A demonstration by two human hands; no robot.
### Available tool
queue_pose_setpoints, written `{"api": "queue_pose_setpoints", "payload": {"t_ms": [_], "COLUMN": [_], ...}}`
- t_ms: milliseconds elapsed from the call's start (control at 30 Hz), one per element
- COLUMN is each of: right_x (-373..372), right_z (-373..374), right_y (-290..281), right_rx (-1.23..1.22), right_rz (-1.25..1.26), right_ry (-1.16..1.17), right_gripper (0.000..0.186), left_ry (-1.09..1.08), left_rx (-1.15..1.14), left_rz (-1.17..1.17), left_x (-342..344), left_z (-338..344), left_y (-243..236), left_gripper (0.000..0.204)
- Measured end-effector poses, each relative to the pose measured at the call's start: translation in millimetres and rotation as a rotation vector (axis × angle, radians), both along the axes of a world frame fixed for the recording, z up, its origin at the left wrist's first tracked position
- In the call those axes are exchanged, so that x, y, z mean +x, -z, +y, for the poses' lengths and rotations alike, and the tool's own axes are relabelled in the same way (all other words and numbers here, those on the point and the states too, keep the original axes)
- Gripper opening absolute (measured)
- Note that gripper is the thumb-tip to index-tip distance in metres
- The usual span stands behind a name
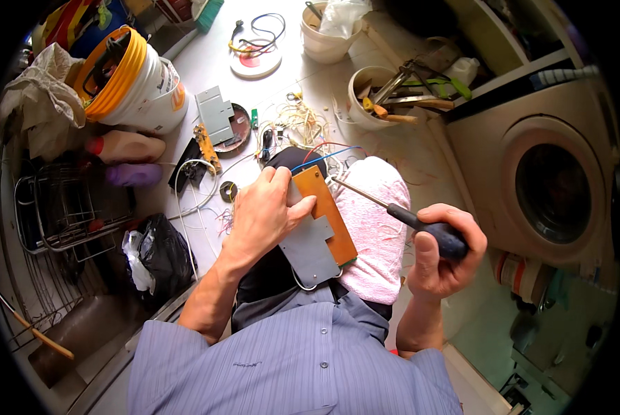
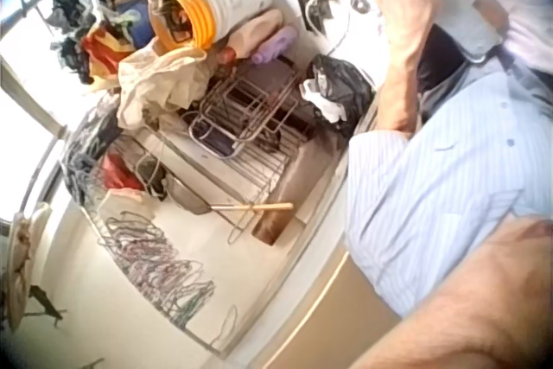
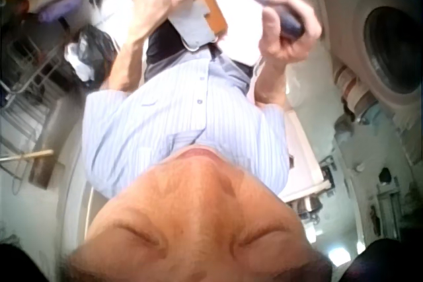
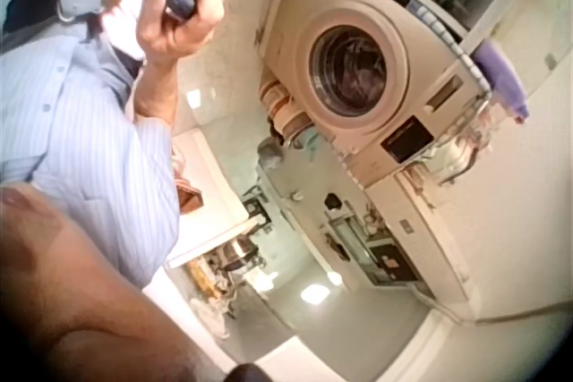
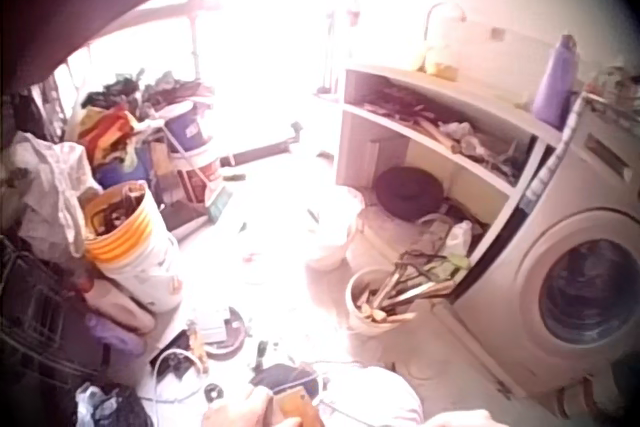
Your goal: The person organizes a bundle of wires and uses a screwdriver to tighten components on an electronic circuit board assembly.
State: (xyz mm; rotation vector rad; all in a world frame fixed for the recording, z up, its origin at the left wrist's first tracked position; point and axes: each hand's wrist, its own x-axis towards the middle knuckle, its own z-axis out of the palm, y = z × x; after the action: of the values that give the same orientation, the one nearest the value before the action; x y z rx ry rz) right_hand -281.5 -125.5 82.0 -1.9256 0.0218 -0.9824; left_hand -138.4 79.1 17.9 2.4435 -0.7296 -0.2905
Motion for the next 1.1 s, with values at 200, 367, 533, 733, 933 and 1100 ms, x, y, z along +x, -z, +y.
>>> {"api": "queue_pose_setpoints", "payload": {"t_ms": [200, 367, 533, 733, 933, 1100], "right_x": [17.0, 25.8, 34.0, 38.4, 27.1, 10.9], "right_z": [14.5, 18.1, 24.8, 29.1, 30.8, 35.6], "right_y": [1.5, 0.2, -5.2, -12.9, -12.1, -10.6], "right_rx": [-0.035, -0.009, -0.058, -0.126, -0.177, -0.29], "right_rz": [0.057, 0.035, 0.07, 0.077, 0.094, 0.059], "right_ry": [-0.056, -0.099, -0.117, -0.135, -0.133, -0.16], "right_gripper": [0.042, 0.041, 0.043, 0.044, 0.047, 0.044], "left_ry": [-0.05, -0.101, -0.051, -0.027, -0.101, -0.113], "left_rx": [-0.046, -0.051, -0.009, -0.056, -0.058, -0.069], "left_rz": [0.092, 0.212, 0.104, -0.115, -0.111, -0.08], "left_x": [5.1, -2.0, -4.7, -6.5, -3.8, -2.6], "left_z": [8.5, 17.3, 16.6, 0.9, -9.6, -13.5], "left_y": [12.1, 4.1, 6.1, 8.5, 23.0, 17.2], "left_gripper": [0.045, 0.048, 0.063, 0.068, 0.062, 0.057]}}
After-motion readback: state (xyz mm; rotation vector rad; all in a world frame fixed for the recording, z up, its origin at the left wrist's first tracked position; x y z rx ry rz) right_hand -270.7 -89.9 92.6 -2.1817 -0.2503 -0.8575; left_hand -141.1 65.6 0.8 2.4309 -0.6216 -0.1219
